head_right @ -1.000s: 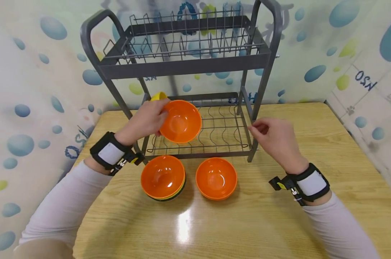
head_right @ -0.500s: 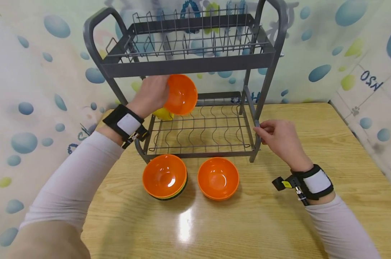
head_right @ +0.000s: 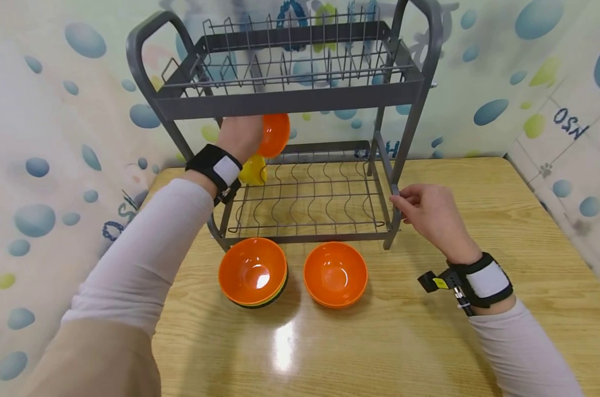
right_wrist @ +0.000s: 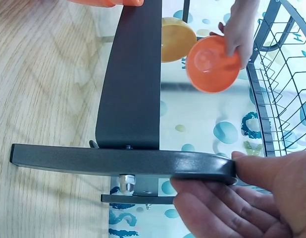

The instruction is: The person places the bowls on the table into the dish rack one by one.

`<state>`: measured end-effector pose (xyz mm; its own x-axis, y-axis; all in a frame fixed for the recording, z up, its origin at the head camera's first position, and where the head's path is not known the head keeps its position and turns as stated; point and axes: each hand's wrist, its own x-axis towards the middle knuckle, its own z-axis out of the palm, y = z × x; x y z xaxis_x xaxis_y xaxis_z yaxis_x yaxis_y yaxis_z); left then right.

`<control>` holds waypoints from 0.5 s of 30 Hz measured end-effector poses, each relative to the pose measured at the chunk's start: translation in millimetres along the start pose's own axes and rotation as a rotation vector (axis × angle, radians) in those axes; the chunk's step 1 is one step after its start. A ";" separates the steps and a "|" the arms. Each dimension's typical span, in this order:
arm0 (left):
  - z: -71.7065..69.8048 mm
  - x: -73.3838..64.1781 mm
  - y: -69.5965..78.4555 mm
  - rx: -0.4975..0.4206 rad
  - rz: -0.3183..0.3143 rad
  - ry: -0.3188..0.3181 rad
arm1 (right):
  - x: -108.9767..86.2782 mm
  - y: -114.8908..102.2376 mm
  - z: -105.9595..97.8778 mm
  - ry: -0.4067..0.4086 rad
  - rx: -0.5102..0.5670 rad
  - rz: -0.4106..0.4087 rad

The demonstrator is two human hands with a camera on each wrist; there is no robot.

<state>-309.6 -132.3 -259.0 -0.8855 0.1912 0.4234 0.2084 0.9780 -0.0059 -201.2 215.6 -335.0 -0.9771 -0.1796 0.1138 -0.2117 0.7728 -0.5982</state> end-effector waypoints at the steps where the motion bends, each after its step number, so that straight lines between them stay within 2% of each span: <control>1: 2.9 0.8 0.9 0.019 -0.010 -0.006 | 0.0 0.0 0.0 0.000 0.000 -0.002; 4: 12.5 2.2 3.8 0.051 -0.046 -0.041 | -0.3 0.1 -0.3 0.000 -0.001 -0.009; 8: 26.0 4.3 6.9 0.141 -0.076 -0.139 | -0.3 0.0 -0.6 -0.004 -0.012 -0.009; 11: 34.7 6.6 8.4 0.243 -0.067 -0.214 | -0.3 0.0 -0.8 -0.009 -0.021 -0.008; 15: 43.1 7.6 12.2 0.303 -0.043 -0.245 | 0.0 0.0 -1.2 -0.011 -0.024 -0.017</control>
<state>-331.7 -115.4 -294.9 -0.9713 0.1281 0.2006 0.0695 0.9588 -0.2755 -201.2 216.4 -334.0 -0.9732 -0.1993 0.1149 -0.2287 0.7840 -0.5770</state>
